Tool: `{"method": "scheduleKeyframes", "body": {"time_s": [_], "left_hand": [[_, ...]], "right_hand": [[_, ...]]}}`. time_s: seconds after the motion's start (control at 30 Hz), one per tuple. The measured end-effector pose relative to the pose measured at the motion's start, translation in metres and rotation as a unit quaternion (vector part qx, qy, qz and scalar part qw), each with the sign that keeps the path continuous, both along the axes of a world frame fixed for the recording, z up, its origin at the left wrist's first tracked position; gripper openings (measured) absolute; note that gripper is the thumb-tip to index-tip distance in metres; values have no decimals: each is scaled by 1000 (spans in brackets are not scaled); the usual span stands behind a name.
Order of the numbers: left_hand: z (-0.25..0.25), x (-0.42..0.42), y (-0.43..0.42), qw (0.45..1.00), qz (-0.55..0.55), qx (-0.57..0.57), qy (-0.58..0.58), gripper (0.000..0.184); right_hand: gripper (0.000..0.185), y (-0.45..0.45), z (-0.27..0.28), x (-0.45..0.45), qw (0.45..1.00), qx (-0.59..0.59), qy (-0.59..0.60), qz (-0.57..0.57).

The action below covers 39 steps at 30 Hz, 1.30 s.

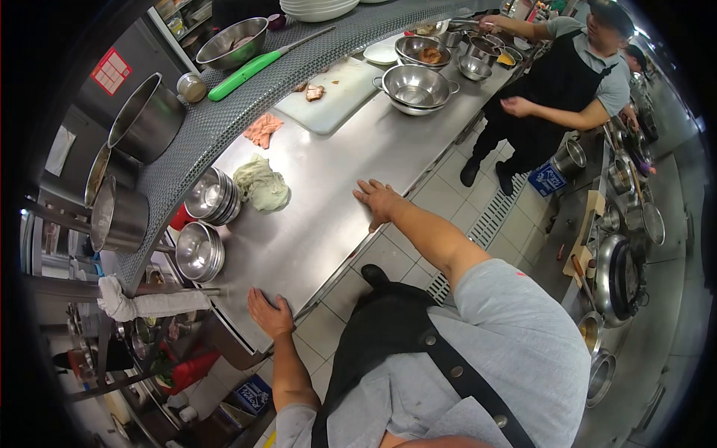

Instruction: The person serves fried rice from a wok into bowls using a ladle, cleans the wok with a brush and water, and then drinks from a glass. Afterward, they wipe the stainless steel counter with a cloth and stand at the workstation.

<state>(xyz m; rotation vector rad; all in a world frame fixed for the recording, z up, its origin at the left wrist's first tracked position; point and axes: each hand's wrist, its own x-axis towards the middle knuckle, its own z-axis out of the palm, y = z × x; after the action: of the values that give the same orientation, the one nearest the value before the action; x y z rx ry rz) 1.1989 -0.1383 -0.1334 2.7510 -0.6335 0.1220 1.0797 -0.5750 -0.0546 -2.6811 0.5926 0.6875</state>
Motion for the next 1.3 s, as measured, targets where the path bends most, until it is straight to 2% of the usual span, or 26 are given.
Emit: {"method": "scheduleKeyframes", "body": {"time_s": [0.5, 0.6, 0.67, 0.7, 0.73, 0.77, 0.83, 0.9, 0.93, 0.97, 1.0, 1.07, 1.1, 1.13, 1.17, 1.2, 1.3], "left_hand": [[-2, -1, -1, 998, -22, -31, -40, 69], [0, -2, -3, 999, -13, -33, -33, 68], [7, -5, -10, 999, -7, -33, -15, 66], [5, -5, -14, 999, -3, -35, -18, 66], [2, -6, -16, 999, 17, -33, -20, 65], [-2, -8, -16, 999, 39, -31, -22, 65], [-25, -12, -37, 994, 70, -56, -63, 62], [-25, -26, -66, 972, 231, -18, -34, 62], [-26, -31, -89, 965, 261, -21, -12, 61], [-23, -35, -115, 965, 253, -65, 30, 61], [-20, -36, -142, 961, 245, -112, 68, 62], [-19, -48, -201, 962, 167, -201, 76, 60], [-15, -51, -230, 935, 123, -303, 138, 58], [8, -60, -263, 908, 78, -368, 186, 54], [36, -70, -294, 901, 78, -366, 220, 51], [61, -76, -318, 889, 59, -380, 249, 52], [86, -78, -354, 845, -1, -433, 313, 57]], "right_hand": [[126, -6, -18, -9, 998, -19, -45, 37], [115, -21, -26, -16, 996, -15, -78, 41], [81, -55, -51, -14, 980, 103, -159, 64], [81, -77, -35, -16, 979, 101, -162, 69], [66, -100, 5, -19, 942, 254, -219, -4], [53, -125, 48, -18, 875, 398, -266, -75], [45, -182, 119, -7, 863, 273, -417, -82], [40, -257, 196, 10, 885, 72, -449, -96], [41, -275, 244, 15, 848, 16, -519, -107], [43, -297, 274, 28, 747, 83, -657, -52], [51, -330, 294, 44, 734, -23, -678, -18], [57, -347, 336, 62, 771, -60, -634, -32], [57, -369, 334, 80, 772, -51, -633, -26], [52, -392, 330, 100, 810, -74, -581, 10], [48, -406, 327, 113, 843, -99, -526, 46], [43, -398, 341, 104, 875, -53, -480, 27], [33, -411, 352, 113, 854, -4, -519, 31]]}}
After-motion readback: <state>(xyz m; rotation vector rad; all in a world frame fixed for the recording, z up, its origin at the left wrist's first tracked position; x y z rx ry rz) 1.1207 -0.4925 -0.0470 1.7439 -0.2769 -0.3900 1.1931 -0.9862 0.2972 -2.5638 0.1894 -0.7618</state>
